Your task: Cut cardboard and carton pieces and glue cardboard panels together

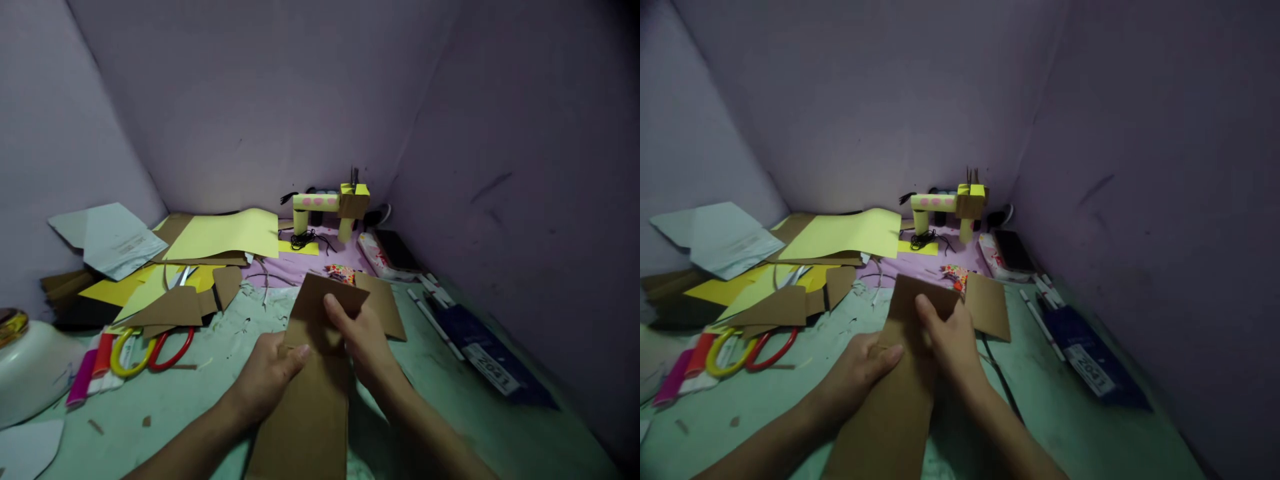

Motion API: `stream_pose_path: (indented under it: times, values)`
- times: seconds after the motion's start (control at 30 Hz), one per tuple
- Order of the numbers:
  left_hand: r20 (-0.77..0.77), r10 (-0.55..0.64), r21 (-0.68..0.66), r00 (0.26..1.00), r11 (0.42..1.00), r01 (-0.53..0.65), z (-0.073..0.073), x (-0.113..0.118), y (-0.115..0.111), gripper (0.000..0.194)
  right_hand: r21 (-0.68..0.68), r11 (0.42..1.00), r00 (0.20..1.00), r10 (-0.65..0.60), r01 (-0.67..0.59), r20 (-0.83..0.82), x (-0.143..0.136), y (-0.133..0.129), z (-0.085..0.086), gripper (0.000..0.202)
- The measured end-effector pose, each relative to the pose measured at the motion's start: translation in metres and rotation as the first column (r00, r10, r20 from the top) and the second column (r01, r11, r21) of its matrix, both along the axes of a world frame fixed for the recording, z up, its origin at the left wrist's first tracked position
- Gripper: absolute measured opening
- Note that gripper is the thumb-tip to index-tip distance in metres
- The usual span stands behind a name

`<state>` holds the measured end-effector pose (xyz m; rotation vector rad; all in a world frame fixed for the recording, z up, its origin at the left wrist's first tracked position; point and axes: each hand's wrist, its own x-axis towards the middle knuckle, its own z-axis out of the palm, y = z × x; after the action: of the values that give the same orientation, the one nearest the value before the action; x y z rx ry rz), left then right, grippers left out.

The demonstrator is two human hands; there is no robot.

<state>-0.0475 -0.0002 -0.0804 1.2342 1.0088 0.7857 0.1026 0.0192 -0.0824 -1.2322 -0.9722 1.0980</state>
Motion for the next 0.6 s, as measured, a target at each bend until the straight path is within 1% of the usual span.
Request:
stream_pose_path:
  times: [0.07,0.13,0.17,0.23,0.3,0.37,0.4,0.43,0.47,0.5,0.53,0.6]
  values:
    - [-0.008,-0.042,0.006,0.999,0.999,0.042,0.003,0.002,-0.004,0.040,-0.142,0.984,0.977,0.074,-0.104,-0.199,0.002,0.008,0.006,0.042]
    - [0.006,-0.076,-0.008,0.997,0.997,0.076,0.005,0.003,-0.007,0.041,-0.241,0.957,0.934,0.068,-0.161,-0.352,0.002,0.012,0.008,0.040]
    - [0.012,-0.084,-0.013,0.996,0.996,0.085,0.006,0.004,-0.009,0.041,-0.269,0.947,0.924,0.064,-0.176,-0.378,0.002,0.013,0.008,0.038]
    - [0.018,-0.078,-0.009,0.997,0.997,0.079,0.005,0.005,-0.011,0.040,-0.295,0.934,0.923,0.082,-0.203,-0.375,0.001,0.012,0.006,0.033]
    - [0.011,-0.058,-0.008,0.998,0.998,0.058,0.003,0.005,-0.011,0.039,-0.318,0.921,0.928,0.106,-0.227,-0.357,-0.001,0.011,0.003,0.029]
    - [0.001,-0.029,-0.035,1.000,0.999,0.029,0.001,0.003,-0.009,0.040,-0.324,0.908,0.922,0.140,-0.265,-0.361,0.001,0.012,0.004,0.028]
    - [-0.004,-0.012,-0.051,1.000,0.999,0.012,0.000,0.001,-0.007,0.041,-0.317,0.909,0.928,0.160,-0.272,-0.336,0.004,0.014,0.005,0.030]
    - [-0.011,0.006,-0.058,1.000,0.998,-0.007,0.000,-0.002,-0.005,0.041,-0.303,0.920,0.952,0.172,-0.247,-0.255,0.009,0.016,0.008,0.033]
    - [-0.018,0.034,-0.056,0.999,0.998,-0.035,0.000,-0.005,-0.003,0.042,-0.282,0.938,0.977,0.167,-0.200,-0.135,0.017,0.018,0.012,0.037]
    - [-0.023,0.067,-0.054,0.998,0.996,-0.068,0.000,-0.008,0.000,0.042,-0.242,0.962,0.989,0.141,-0.127,0.042,0.029,0.021,0.016,0.040]
    - [-0.024,0.102,-0.058,0.995,0.993,-0.103,0.001,-0.011,0.001,0.041,-0.171,0.985,0.962,0.045,0.002,0.269,0.042,0.023,0.020,0.040]
    - [-0.012,0.169,-0.111,0.986,0.979,-0.169,0.001,-0.016,0.003,0.040,-0.101,0.982,0.898,-0.100,0.158,0.428,0.073,0.027,0.025,0.045]
